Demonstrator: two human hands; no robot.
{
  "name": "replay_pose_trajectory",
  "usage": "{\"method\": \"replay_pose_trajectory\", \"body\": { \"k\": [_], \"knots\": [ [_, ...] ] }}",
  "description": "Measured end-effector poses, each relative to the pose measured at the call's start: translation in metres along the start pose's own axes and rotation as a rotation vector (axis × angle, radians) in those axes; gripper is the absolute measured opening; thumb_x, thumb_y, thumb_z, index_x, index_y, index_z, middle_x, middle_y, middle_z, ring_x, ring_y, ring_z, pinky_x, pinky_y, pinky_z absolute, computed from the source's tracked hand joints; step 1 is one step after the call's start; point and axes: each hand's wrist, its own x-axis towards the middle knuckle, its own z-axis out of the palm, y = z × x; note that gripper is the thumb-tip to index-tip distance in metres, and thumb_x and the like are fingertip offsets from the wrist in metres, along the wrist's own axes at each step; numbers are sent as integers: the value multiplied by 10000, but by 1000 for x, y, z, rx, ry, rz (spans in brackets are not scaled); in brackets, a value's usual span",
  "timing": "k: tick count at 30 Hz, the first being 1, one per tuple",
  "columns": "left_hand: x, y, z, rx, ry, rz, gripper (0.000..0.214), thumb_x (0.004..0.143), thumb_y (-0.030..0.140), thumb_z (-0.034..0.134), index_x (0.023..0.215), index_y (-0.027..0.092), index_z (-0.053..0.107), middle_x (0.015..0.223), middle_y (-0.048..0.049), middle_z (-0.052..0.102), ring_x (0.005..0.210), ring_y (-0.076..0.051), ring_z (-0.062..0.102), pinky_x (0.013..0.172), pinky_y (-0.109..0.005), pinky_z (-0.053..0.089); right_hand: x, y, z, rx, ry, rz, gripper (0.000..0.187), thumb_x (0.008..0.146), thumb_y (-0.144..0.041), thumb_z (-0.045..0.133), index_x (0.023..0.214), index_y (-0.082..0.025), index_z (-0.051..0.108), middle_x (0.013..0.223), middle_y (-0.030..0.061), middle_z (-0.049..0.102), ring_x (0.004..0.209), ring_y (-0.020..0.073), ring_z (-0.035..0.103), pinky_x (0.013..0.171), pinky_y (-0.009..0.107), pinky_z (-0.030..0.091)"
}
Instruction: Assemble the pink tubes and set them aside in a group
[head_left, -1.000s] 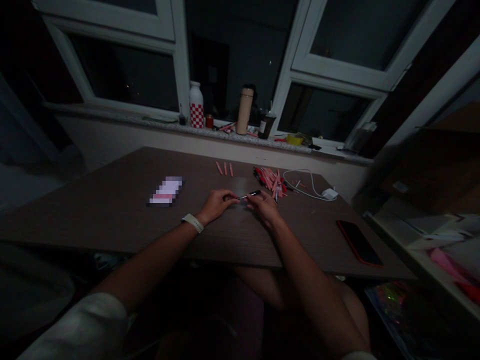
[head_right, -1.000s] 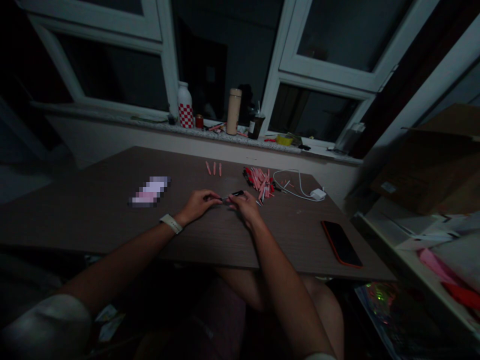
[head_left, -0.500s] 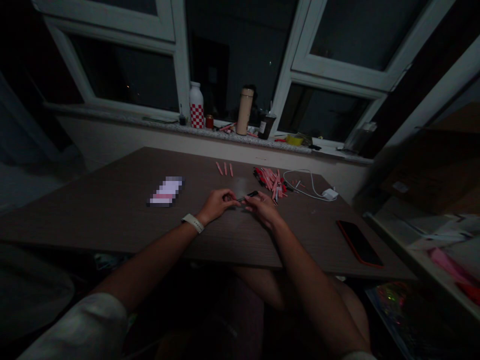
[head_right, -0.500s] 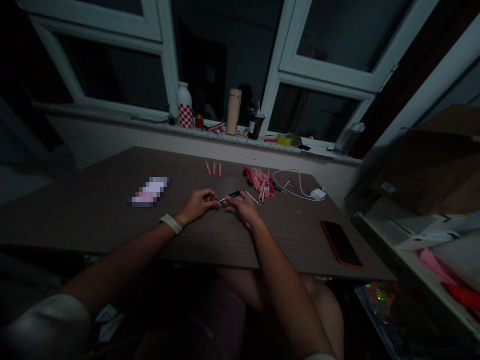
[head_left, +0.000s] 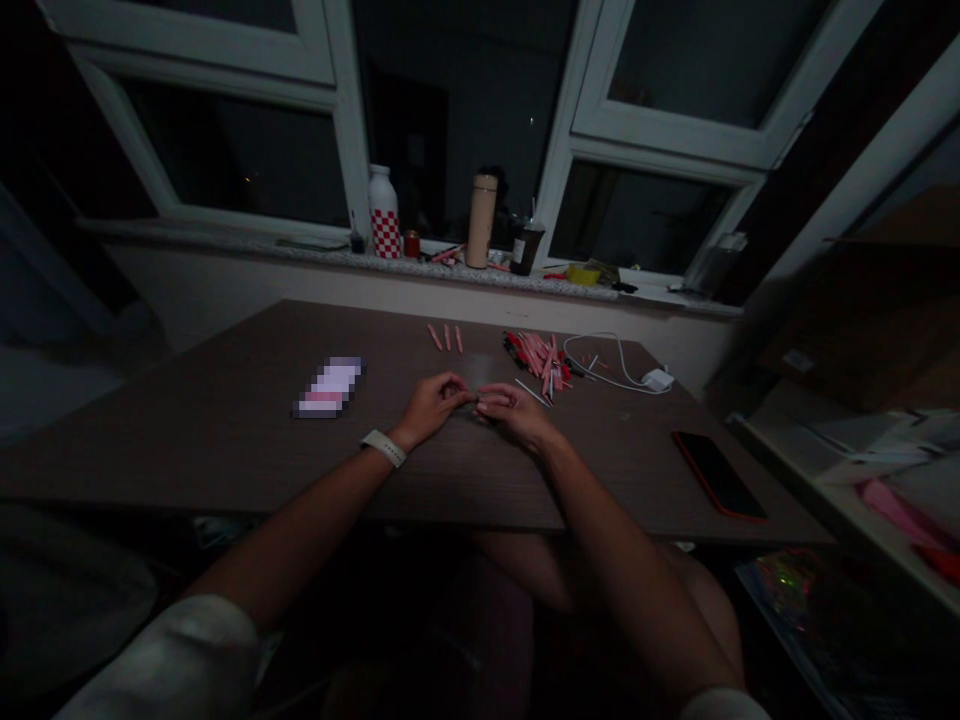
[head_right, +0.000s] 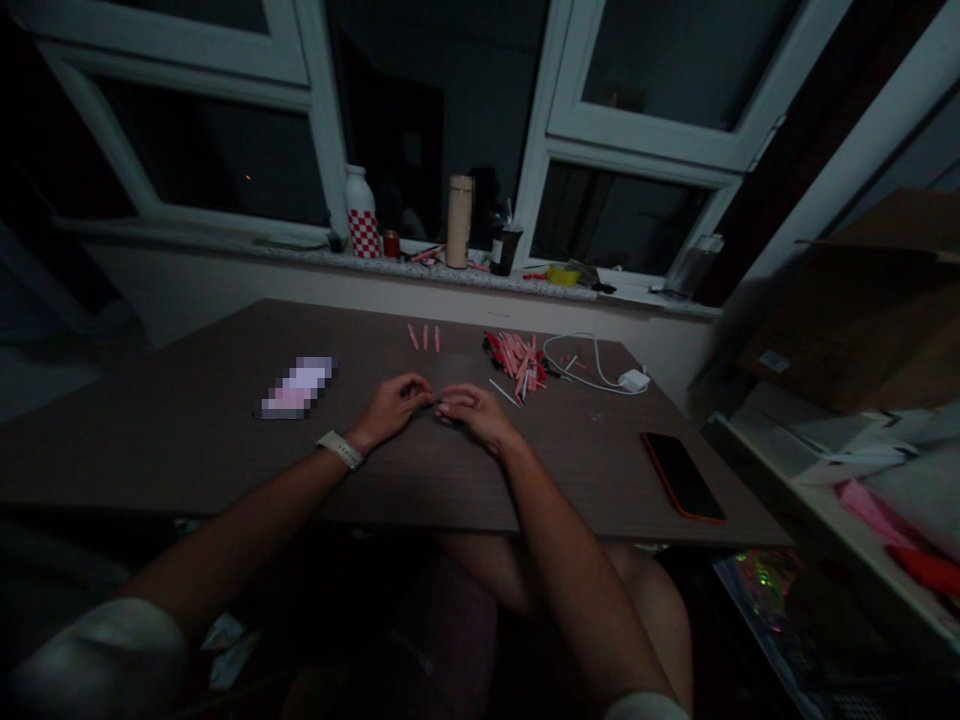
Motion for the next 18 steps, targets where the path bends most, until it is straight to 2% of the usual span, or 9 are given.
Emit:
{"method": "replay_pose_trajectory", "body": {
  "k": [4, 8, 10, 13, 15, 18],
  "knots": [
    [1, -3, -1, 35, 78, -49, 321, 914, 480, 577, 869, 177, 673, 734, -26, 645, 684, -172, 562, 639, -283, 425, 5, 1, -2, -11, 60, -93, 438, 605, -349, 914, 973, -206, 726, 908, 35, 755, 829, 187, 737, 886, 342, 564],
    [4, -6, -7, 257, 196, -24, 318, 954, 464, 536, 865, 193, 676, 789, -53, 658, 808, -216, 584, 750, -331, 450, 9, -4, -5, 6, 176, -227, 431, 605, -375, 903, 954, -220, 704, 922, 22, 726, 916, 212, 741, 934, 358, 534],
    [4, -7, -9, 373, 140, 12, 266, 954, 421, 546, 892, 200, 681, 859, -67, 686, 894, -238, 585, 828, -361, 447, 10, -6, -5, 35, 219, -283, 445, 584, -378, 908, 932, -227, 676, 926, 9, 704, 963, 220, 733, 946, 358, 523],
    [1, -5, -11, 492, -36, 57, 204, 927, 383, 591, 915, 204, 689, 965, -74, 702, 982, -260, 574, 924, -408, 417, 11, -8, -6, 74, 256, -328, 462, 561, -380, 912, 896, -229, 633, 898, -14, 662, 986, 223, 726, 929, 343, 516],
    [-2, -3, -11, 555, -131, 63, 206, 886, 407, 650, 930, 212, 700, 1031, -77, 689, 1040, -284, 549, 930, -431, 404, 13, -8, -6, 88, 275, -335, 466, 557, -386, 909, 880, -228, 613, 881, -24, 644, 970, 219, 728, 898, 328, 516],
    [-7, -4, -11, 622, -200, 61, 227, 845, 432, 701, 954, 233, 713, 1102, -82, 657, 1104, -316, 502, 905, -447, 396, 15, -6, -6, 105, 311, -325, 480, 548, -399, 909, 876, -228, 603, 862, -34, 645, 901, 201, 731, 854, 312, 515]
  ]
}}
